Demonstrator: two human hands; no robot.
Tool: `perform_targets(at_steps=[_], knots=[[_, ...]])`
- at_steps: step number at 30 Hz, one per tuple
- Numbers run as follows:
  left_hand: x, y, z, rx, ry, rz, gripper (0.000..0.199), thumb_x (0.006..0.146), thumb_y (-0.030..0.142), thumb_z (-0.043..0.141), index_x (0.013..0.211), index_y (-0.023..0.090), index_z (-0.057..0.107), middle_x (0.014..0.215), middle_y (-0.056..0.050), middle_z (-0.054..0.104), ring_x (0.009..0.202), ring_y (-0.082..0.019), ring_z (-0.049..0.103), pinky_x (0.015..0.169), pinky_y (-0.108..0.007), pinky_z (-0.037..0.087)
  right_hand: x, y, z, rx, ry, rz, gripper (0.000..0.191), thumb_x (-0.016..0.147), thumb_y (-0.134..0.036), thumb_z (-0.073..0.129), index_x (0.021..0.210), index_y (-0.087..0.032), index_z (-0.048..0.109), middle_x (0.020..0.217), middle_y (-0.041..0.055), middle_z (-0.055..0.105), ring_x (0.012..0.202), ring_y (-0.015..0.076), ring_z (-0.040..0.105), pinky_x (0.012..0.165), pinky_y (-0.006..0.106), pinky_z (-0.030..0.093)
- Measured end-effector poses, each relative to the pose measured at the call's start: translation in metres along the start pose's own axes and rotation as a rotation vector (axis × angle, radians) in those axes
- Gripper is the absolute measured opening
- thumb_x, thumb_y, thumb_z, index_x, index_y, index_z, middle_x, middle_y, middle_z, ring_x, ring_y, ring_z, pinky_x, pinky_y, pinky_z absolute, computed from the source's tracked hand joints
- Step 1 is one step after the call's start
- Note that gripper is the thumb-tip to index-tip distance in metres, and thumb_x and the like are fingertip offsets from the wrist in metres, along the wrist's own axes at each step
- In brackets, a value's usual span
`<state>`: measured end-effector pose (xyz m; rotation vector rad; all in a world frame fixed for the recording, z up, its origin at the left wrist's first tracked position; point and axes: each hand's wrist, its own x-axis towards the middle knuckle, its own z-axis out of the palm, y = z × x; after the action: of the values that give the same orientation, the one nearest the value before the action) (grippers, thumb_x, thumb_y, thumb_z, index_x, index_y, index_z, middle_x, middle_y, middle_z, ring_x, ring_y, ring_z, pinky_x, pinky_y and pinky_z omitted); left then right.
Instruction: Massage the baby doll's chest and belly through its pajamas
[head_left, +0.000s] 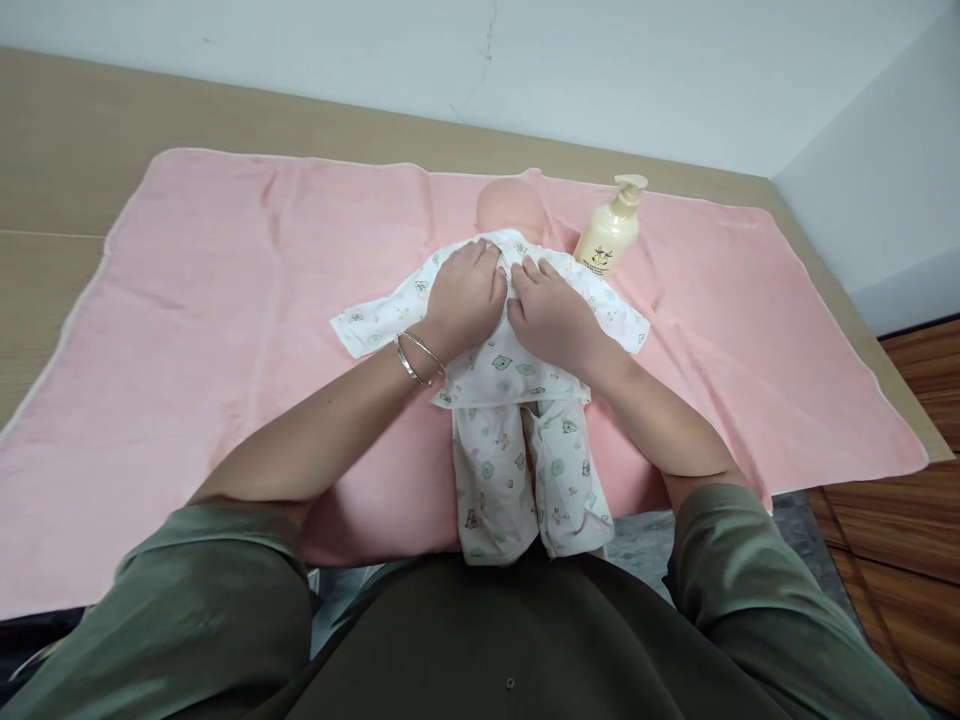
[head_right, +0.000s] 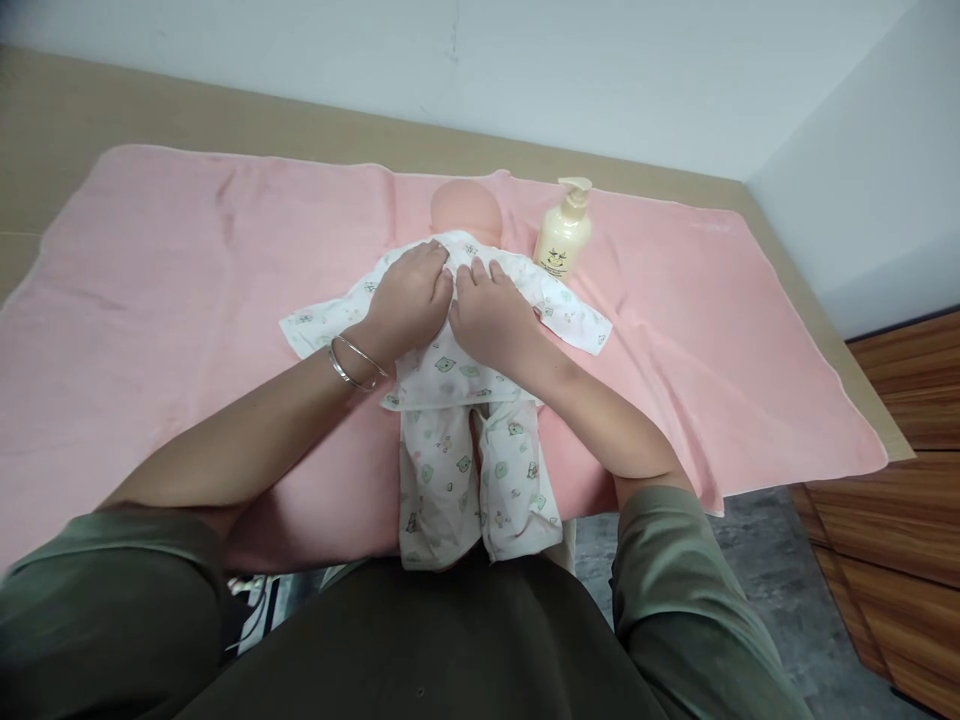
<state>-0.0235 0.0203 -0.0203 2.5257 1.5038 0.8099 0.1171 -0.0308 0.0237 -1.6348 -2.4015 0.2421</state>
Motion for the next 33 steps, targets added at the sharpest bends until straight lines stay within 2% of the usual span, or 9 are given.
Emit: perform_targets(at_steps=[4,7,11,16,20,25,33], knots=[[-0.013,0.017,-0.002,0.037,0.026,0.007,0.045,0.100,0.024,0.030,0.133,0.007,0.056,0.135,-0.025,0.062,0.132,-0.037,0.054,0.110,-0.055,0.043,0.019,0.022,0.007,0.056,0.015,0.080,0.057,0.098,-0.024,0.031,0.151,-0.006,0.041,0.162,0.0164,0.040,0.154,0.0308,0.031,0.128,0.056,0.024],[-0.018,0.025,-0.005,0.056,0.032,-0.010,0.044,0.099,0.023,0.031,0.131,0.008,0.058,0.129,-0.025,0.064,0.128,-0.039,0.056,0.103,-0.055,0.047,0.027,0.029,0.013,0.038,0.034,0.130,0.060,0.100,-0.027,0.030,0.155,-0.004,0.034,0.166,0.0179,0.031,0.157,0.0315,0.023,0.128,0.058,0.020],[-0.008,0.014,-0.009,0.039,-0.018,-0.011,0.041,0.095,0.024,0.036,0.125,0.012,0.061,0.126,-0.020,0.066,0.122,-0.036,0.059,0.104,-0.052,0.047,0.015,0.015,0.014,-0.017,0.017,0.126,0.059,0.101,-0.025,0.029,0.154,0.000,0.033,0.164,0.0219,0.034,0.156,0.0330,0.025,0.128,0.056,0.022],[0.002,-0.003,-0.004,-0.049,-0.051,-0.023,0.042,0.093,0.025,0.040,0.129,0.013,0.058,0.132,-0.017,0.064,0.127,-0.033,0.057,0.112,-0.049,0.044,-0.001,-0.002,0.009,-0.049,0.046,0.045,0.053,0.099,-0.018,0.029,0.146,0.000,0.047,0.157,0.0222,0.046,0.151,0.0344,0.036,0.126,0.056,0.028],[-0.006,0.005,0.002,-0.002,0.010,-0.018,0.046,0.097,0.024,0.035,0.134,0.008,0.055,0.142,-0.022,0.058,0.137,-0.036,0.051,0.116,-0.054,0.038,0.010,0.009,0.006,0.021,0.046,0.038,0.049,0.098,-0.017,0.031,0.141,-0.007,0.054,0.155,0.0162,0.050,0.150,0.0293,0.039,0.126,0.052,0.029],[-0.014,0.016,0.002,-0.009,0.055,0.006,0.046,0.099,0.025,0.034,0.137,0.010,0.055,0.144,-0.021,0.058,0.139,-0.035,0.050,0.117,-0.057,0.038,0.025,0.027,0.015,0.041,0.089,0.086,0.054,0.098,-0.022,0.032,0.148,-0.005,0.044,0.162,0.0181,0.040,0.154,0.0311,0.030,0.127,0.055,0.024],[-0.012,0.012,0.001,0.020,0.076,0.073,0.045,0.096,0.022,0.034,0.128,0.010,0.064,0.137,-0.019,0.063,0.132,-0.034,0.057,0.113,-0.055,0.043,0.025,0.029,0.017,0.041,0.055,0.074,0.059,0.097,-0.023,0.030,0.152,-0.003,0.038,0.164,0.0186,0.035,0.156,0.0292,0.026,0.128,0.053,0.021]])
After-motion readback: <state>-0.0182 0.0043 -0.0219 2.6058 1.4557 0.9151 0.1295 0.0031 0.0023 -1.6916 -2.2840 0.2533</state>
